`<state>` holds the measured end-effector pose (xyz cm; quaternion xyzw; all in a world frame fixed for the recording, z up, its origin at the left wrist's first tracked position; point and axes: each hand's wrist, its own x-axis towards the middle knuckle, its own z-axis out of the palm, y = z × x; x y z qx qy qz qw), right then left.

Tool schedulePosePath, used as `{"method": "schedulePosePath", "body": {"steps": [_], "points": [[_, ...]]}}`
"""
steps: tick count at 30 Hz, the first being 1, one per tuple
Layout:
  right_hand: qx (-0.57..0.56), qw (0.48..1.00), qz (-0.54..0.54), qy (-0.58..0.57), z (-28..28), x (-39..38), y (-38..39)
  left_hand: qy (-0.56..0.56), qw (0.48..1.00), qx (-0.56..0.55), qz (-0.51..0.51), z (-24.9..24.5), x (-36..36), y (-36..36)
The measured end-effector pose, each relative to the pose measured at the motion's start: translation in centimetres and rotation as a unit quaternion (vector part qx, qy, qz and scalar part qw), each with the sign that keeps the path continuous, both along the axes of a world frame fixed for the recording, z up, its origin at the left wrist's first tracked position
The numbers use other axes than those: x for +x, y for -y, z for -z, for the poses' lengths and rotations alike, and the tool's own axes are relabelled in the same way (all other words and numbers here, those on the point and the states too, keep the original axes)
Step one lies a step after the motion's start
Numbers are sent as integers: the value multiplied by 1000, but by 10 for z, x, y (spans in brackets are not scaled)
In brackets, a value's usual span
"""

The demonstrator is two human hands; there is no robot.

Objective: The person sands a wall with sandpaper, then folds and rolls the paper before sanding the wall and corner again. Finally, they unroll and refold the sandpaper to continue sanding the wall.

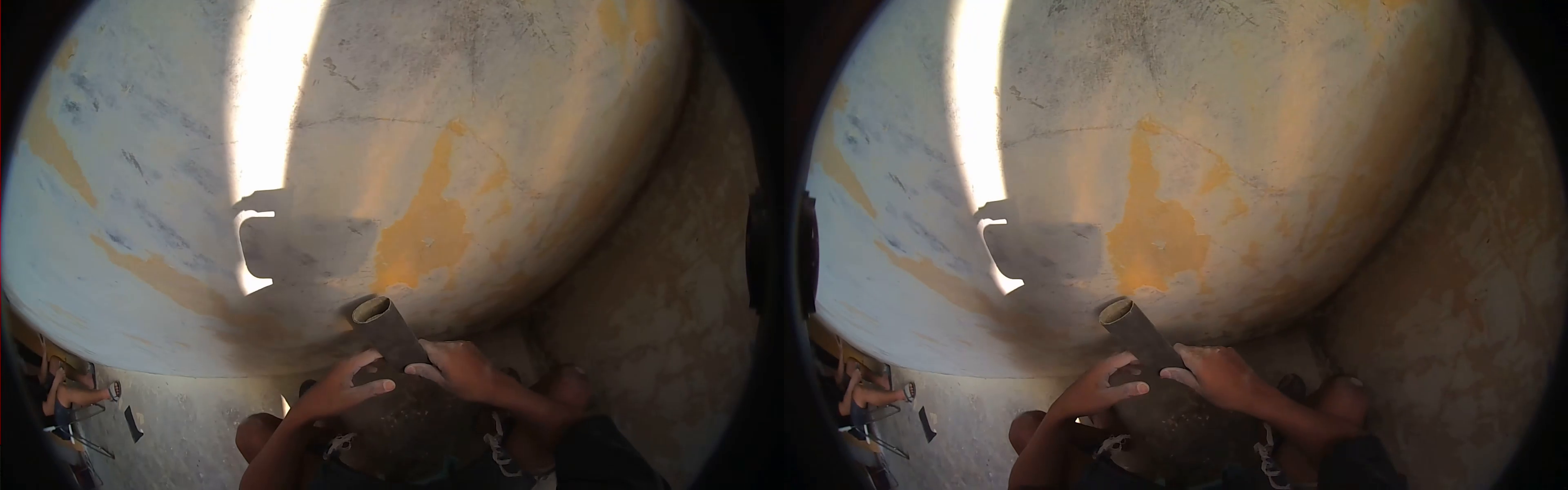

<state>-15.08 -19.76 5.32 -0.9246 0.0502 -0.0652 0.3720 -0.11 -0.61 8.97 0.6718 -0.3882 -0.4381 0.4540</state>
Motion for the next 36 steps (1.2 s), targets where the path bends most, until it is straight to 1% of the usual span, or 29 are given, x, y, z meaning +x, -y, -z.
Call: {"method": "schedulePosePath", "body": {"steps": [2, 3, 4, 5, 6, 7, 8, 9, 11, 13, 15, 16, 17, 18, 20, 21, 22, 23, 24, 25, 26, 27, 28, 30, 31, 33, 34, 35, 36], "points": [[-16, 1000, 4, -12, 9, 7, 2, 91, 996, 13, -1, 16, 9, 5], [-33, 999, 7, -21, 12, 9, 0, 89, 996, 20, -2, 21, 12, 8], [-21, 999, 4, -27, 13, 8, -2, 94, 995, 35, -30, 24, 13, 12], [-17, 999, 28, -24, 12, 11, -3, 98, 992, 55, -58, 24, 11, 13], [-16, 998, 52, -17, 11, 16, -1, 97, 991, 65, -60, 22, 8, 19], [-4, 999, 48, -20, 9, 18, -3, 108, 989, 5, -98, 22, 1, 25], [14, 997, 75, -15, 4, 20, -2, 122, 982, -58, -135, 22, -2, 29], [29, 994, 102, -9, 0, 21, -3, 123, 982, -51, -136, 21, -4, 30], [50, 994, 99, 4, -10, 24, -7, 219, 957, -94, -165, 19, -6, 31], [65, 993, 99, 20, -14, 18, -7, 232, 955, -92, -160, 12, -8, 26], [63, 990, 103, 66, -5, 20, -12, 245, 953, -89, -156, 9, -7, 24], [63, 990, 102, 68, 4, 21, -17, 249, 943, -127, -183, 8, -8, 20], [69, 992, 107, 21, 15, 22, -17, 252, 930, -164, -212, 6, -7, 17], [74, 991, 110, -26, 20, 23, -19, 253, 929, -162, -216, 1, -6, 11], [87, 990, 107, -32, 22, 24, -20, 292, 916, -145, -233, -12, -6, -3], [97, 988, 110, -40, 22, 24, -21, 291, 916, -144, -236, -13, -5, -11], [96, 988, 111, -41, 25, 25, -21, 320, 912, -142, -216, -12, -3, -21], [102, 987, 128, 5, 29, 25, -21, 347, 908, -140, -190, -11, -4, -27], [109, 981, 150, 51, 35, 22, -21, 344, 911, -138, -181, -10, -5, -30], [114, 979, 162, 51, 49, 21, -20, 386, 892, -152, -180, -11, -6, -32], [172, 970, 173, 5, 66, 20, -18, 428, 871, -165, -178, -12, -7, -34], [230, 956, 180, -40, 65, 21, -22, 427, 874, -163, -167, -14, -8, -38], [233, 954, 185, -41, 61, 22, -26, 425, 874, -165, -168, -15, -9, -41], [251, 959, 131, 31, 45, 28, -28, 417, 875, -164, -182, -14, -8, -44], [252, 960, 124, 19, 40, 25, -26, 416, 875, -174, -175, -15, -7, -47], [242, 951, 188, 30, 32, 28, -21, 421, 873, -179, -169, -18, -6, -49], [277, 936, 216, 5, 37, 29, -23, 434, 866, -168, -186, -20, -5, -49], [303, 928, 214, -21, 48, 29, -25, 436, 860, -191, -184, -21, -1, -49], [286, 941, 179, 12, 65, 32, -24, 437, 854, -206, -194, -18, 2, -49]]}}
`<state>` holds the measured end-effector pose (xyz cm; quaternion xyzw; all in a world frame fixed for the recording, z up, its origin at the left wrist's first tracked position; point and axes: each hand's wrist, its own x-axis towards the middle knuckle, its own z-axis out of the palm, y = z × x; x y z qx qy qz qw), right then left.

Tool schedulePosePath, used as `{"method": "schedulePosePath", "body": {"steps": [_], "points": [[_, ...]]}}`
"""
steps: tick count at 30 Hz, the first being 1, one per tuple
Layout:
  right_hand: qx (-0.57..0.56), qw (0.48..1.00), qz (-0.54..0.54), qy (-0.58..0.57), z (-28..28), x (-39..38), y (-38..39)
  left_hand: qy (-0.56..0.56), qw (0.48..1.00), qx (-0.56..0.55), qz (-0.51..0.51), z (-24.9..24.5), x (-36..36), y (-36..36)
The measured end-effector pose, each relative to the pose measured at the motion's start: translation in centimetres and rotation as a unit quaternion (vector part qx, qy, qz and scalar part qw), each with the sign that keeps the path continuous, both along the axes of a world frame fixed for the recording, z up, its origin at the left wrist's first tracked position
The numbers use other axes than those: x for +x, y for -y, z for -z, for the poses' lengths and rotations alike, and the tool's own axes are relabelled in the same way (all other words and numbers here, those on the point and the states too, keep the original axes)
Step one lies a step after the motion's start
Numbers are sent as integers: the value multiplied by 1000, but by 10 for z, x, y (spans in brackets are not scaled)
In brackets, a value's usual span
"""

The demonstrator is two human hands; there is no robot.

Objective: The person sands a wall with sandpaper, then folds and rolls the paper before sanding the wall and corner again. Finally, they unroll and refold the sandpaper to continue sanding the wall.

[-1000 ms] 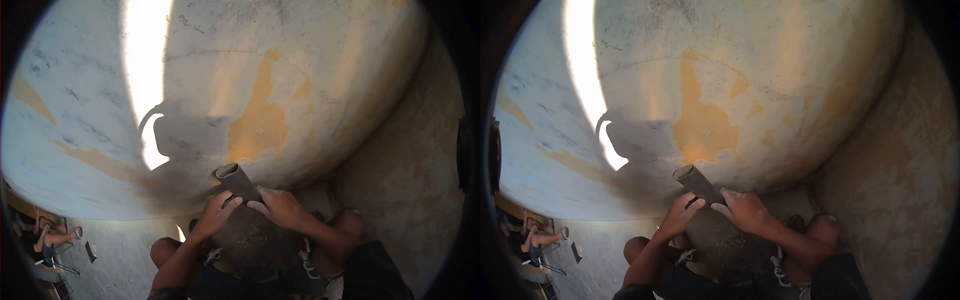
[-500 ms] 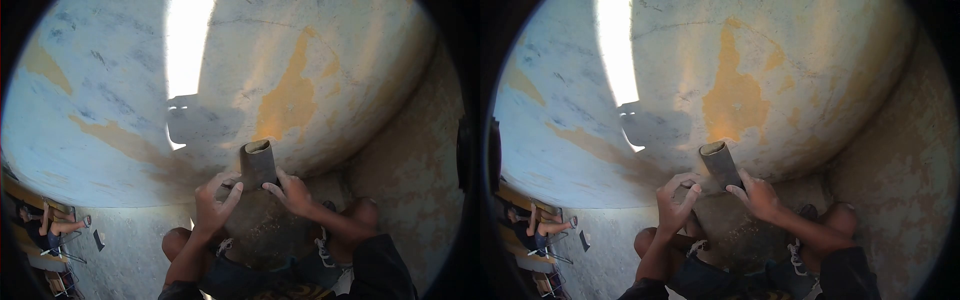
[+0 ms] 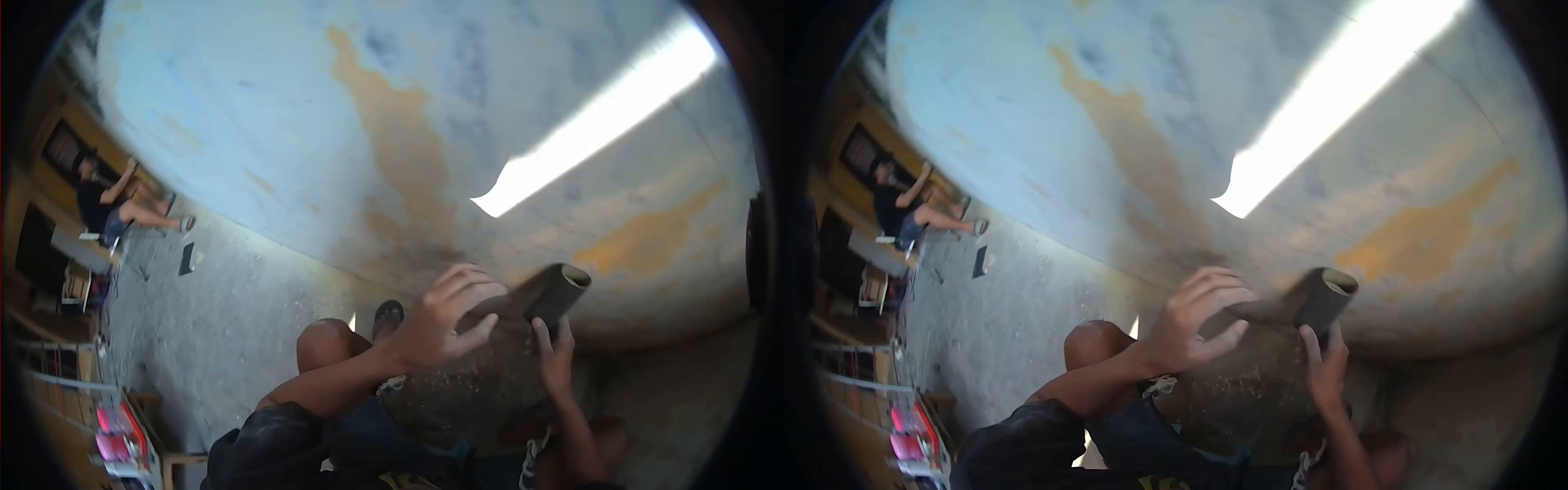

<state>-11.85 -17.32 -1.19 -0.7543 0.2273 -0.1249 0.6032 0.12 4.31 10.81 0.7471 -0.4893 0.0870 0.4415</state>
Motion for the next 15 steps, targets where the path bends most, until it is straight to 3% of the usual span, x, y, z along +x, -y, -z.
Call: {"method": "schedulePosePath", "body": {"steps": [3, 4, 6, 9, 12, 15], "points": [[-140, 969, 21, 202, -3, 23, -9, 40, 997, -67, -21, 17, 5, 6], [-86, 992, -4, 89, -53, 12, -20, 53, 995, -86, -25, 16, 4, 13], [-151, 988, -12, 5, -9, 17, 9, 86, 989, -120, -21, 10, 8, 22], [-179, 983, -38, 29, 18, 20, 24, 129, 977, -153, -71, 4, 6, 29], [-131, 991, -16, 21, -38, 17, -13, 103, 982, -141, -66, -1, 2, 29], [-160, 986, -39, 0, -21, 12, -14, 96, 987, -110, -68, 4, 0, 28]]}}
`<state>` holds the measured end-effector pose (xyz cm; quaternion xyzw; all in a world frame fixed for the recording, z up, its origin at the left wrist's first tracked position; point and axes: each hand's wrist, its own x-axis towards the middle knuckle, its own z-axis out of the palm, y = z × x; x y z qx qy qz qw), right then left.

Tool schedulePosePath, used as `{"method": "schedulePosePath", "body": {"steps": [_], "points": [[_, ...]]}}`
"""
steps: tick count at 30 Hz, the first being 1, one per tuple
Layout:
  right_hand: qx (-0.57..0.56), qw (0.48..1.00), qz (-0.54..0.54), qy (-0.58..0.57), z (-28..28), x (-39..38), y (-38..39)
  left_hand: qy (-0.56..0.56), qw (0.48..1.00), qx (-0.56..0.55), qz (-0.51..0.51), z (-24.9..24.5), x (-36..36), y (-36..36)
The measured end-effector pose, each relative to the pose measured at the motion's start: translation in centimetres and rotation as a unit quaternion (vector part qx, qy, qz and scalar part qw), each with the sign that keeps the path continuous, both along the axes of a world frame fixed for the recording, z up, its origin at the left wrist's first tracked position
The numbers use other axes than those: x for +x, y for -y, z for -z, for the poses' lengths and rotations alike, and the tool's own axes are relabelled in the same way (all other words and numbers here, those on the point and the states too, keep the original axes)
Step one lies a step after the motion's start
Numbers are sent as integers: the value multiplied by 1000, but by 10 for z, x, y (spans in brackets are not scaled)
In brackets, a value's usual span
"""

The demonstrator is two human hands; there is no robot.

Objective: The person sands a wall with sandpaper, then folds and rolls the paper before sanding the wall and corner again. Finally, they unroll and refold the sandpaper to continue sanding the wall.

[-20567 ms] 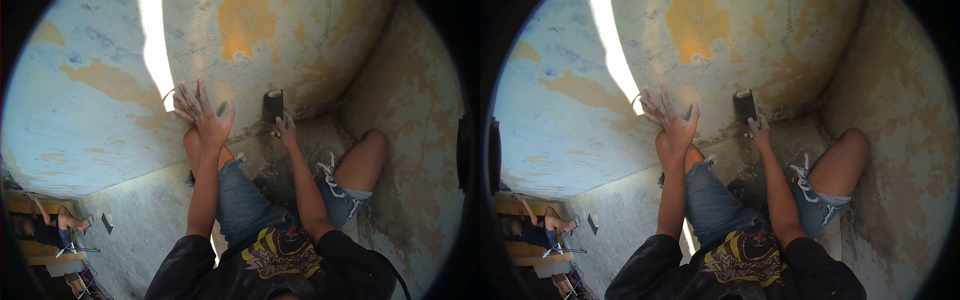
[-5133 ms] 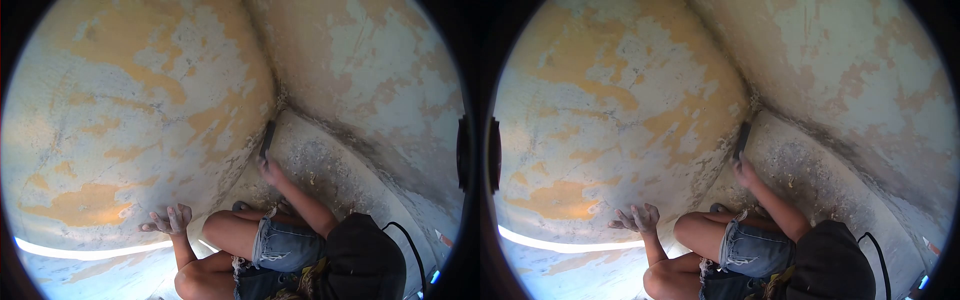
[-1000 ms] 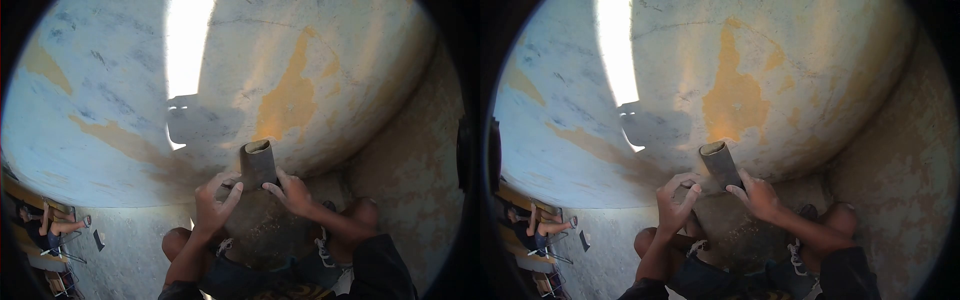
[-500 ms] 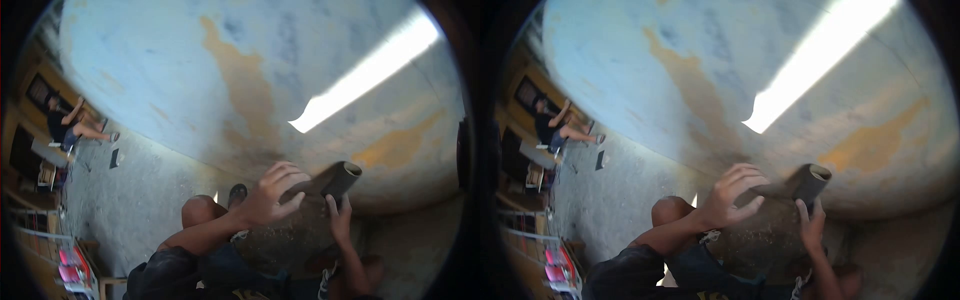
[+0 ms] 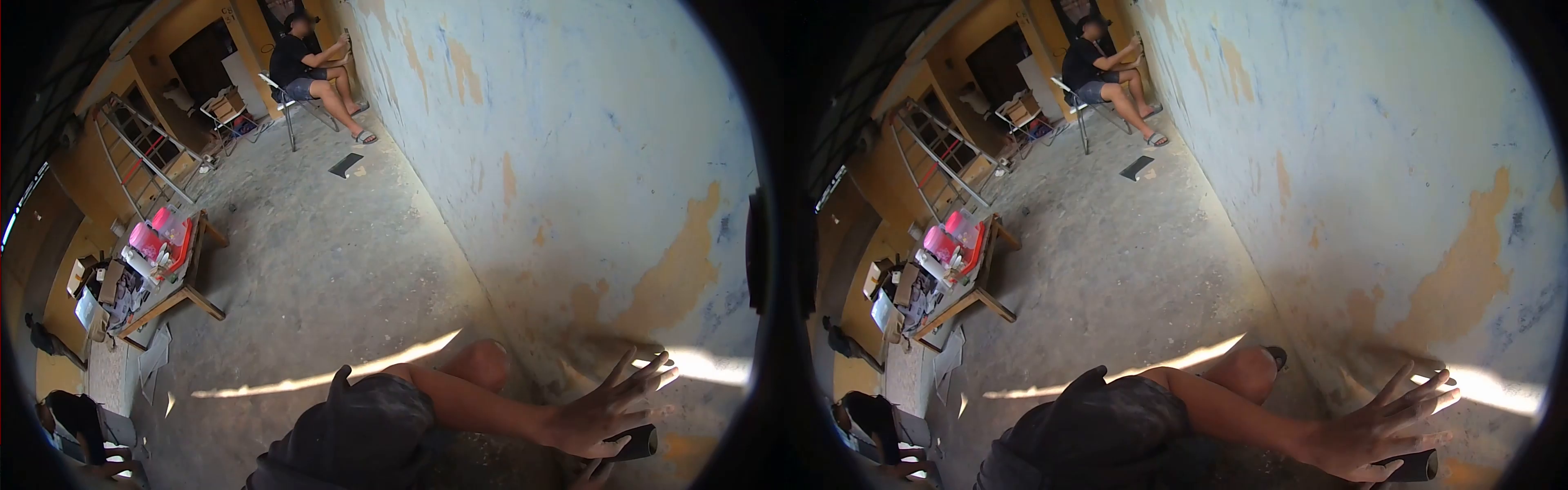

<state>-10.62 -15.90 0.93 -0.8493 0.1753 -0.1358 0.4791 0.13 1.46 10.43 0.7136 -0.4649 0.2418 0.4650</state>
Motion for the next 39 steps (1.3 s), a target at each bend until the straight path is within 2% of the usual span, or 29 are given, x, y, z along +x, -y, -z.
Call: {"method": "schedulePosePath", "body": {"steps": [1, 3, 5, 6, 7, 10, 13, 14, 16, 18, 19, 20, 21, 23, 26, 27, 29, 31, 37, 39], "points": [[-28, 999, -27, -17, 0, 1, -1, -11, 1000, 18, -17, 1, 1, 0], [-28, 999, -15, -14, -4, 5, -3, -35, 998, 43, -44, 5, 6, -5], [41, 998, 37, -2, -3, 5, 2, -69, 992, 79, -65, 12, 7, -7], [100, 990, 82, -49, 1, 7, 6, -47, 992, 77, -88, 14, 9, -6], [99, 990, 86, -52, 7, 7, 7, -21, 991, 74, -108, 14, 11, -5], [86, 995, 36, -21, 8, 2, 17, -28, 993, 56, -102, 10, 11, -6], [116, 992, 40, -28, 0, -3, 24, -39, 990, 80, -108, 3, 6, -8], [118, 991, 55, -21, 13, -2, 26, -42, 991, 75, -104, 0, 8, -7], [267, 959, 91, -5, 48, 2, 31, -42, 991, 83, -100, -3, 8, -4], [289, 955, -4, 73, 38, 2, 27, -50, 991, 96, -81, -2, 10, -2], [247, 961, 24, 121, 6, 7, 6, -70, 990, 107, -65, 2, 7, 2], [266, 957, 50, 109, 1, 4, 6, -60, 989, 113, -74, 3, 7, 1], [248, 965, 50, 73, 2, 1, 14, -59, 989, 113, -69, 5, 4, 0], [288, 951, 95, 52, 23, -1, 19, -45, 987, 133, -85, 10, 2, 2], [330, 939, 48, 81, 21, -11, 15, -19, 985, 152, -77, 3, -3, 5], [326, 938, 68, 93, 19, -14, 26, -3, 980, 175, -94, 0, -4, 7], [317, 945, 32, 75, 21, -18, 26, -8, 982, 166, -91, 4, -3, 13], [327, 940, 76, 60, 27, -22, 29, -7, 982, 163, -93, 6, -3, 9], [239, 966, 59, 77, 14, -30, 32, -12, 992, 107, -60, 9, -8, 17], [233, 968, 90, 27, 26, -27, 32, -18, 987, 148, -65, 9, -10, 21]]}}
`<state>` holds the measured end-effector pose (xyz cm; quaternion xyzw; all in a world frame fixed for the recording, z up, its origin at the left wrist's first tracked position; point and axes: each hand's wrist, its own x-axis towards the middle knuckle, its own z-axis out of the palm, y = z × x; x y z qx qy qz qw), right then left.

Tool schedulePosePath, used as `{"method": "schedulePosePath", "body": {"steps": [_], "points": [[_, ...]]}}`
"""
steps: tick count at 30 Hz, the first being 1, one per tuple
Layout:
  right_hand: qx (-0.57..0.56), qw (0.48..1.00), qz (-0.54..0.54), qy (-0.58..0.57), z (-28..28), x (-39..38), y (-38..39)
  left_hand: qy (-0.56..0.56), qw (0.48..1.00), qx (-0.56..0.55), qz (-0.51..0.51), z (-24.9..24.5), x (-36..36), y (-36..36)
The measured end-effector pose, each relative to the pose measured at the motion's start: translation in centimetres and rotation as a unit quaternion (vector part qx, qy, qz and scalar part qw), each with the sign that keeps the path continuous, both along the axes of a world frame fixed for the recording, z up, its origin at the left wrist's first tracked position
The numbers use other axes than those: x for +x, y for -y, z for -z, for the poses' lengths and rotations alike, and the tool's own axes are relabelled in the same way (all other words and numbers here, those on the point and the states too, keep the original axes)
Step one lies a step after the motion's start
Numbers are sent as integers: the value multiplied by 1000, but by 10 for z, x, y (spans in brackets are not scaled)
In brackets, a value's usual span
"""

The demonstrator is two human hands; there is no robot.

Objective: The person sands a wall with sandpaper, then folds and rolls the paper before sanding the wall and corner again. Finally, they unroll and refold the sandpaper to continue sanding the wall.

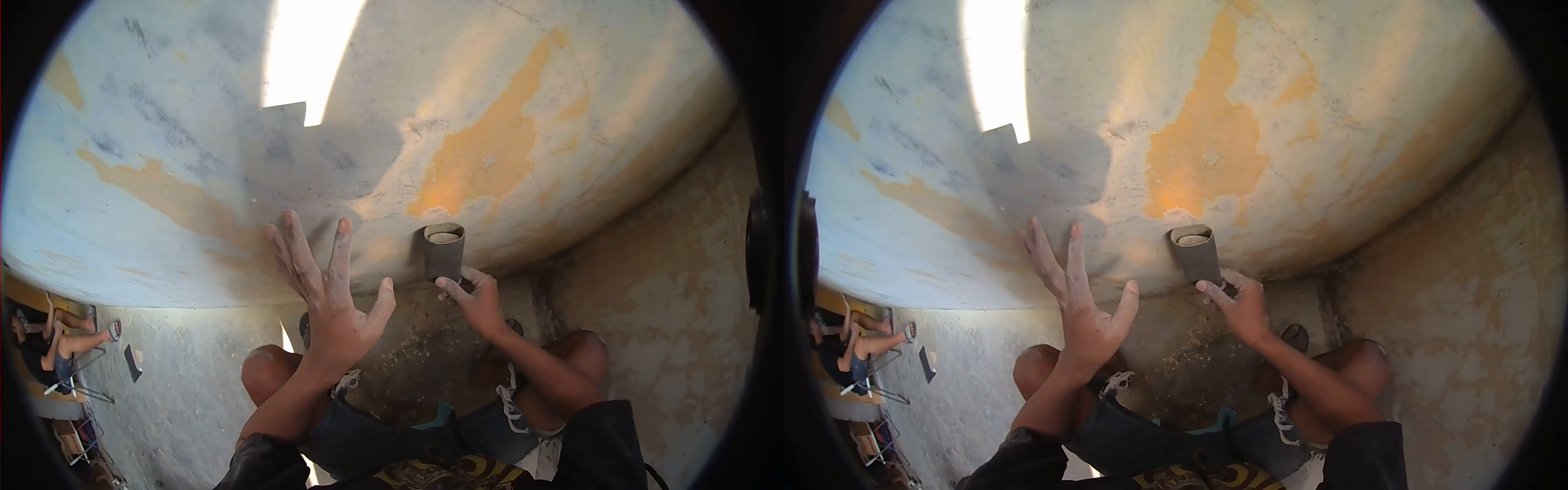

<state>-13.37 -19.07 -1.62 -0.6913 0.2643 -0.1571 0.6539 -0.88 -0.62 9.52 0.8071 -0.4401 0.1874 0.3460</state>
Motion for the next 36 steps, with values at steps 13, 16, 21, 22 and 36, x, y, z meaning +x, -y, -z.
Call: {"method": "schedulePosePath", "body": {"steps": [13, 16, 21, 22, 36], "points": [[3, 996, -31, 80, -19, 3, -8, 37, 997, 70, -19, -5, -7, -3], [92, 995, 12, 21, -10, 4, -10, 34, 998, 59, -13, -8, -6, -2], [146, 987, -11, 62, -5, 6, -5, 20, 997, 63, -29, -9, -8, -5], [145, 987, -3, 65, 3, 2, -6, 22, 998, 62, -20, -9, -10, -3], [67, 995, -39, 58, 1, -4, -4, -24, 992, 121, -31, -12, -14, 0]]}}
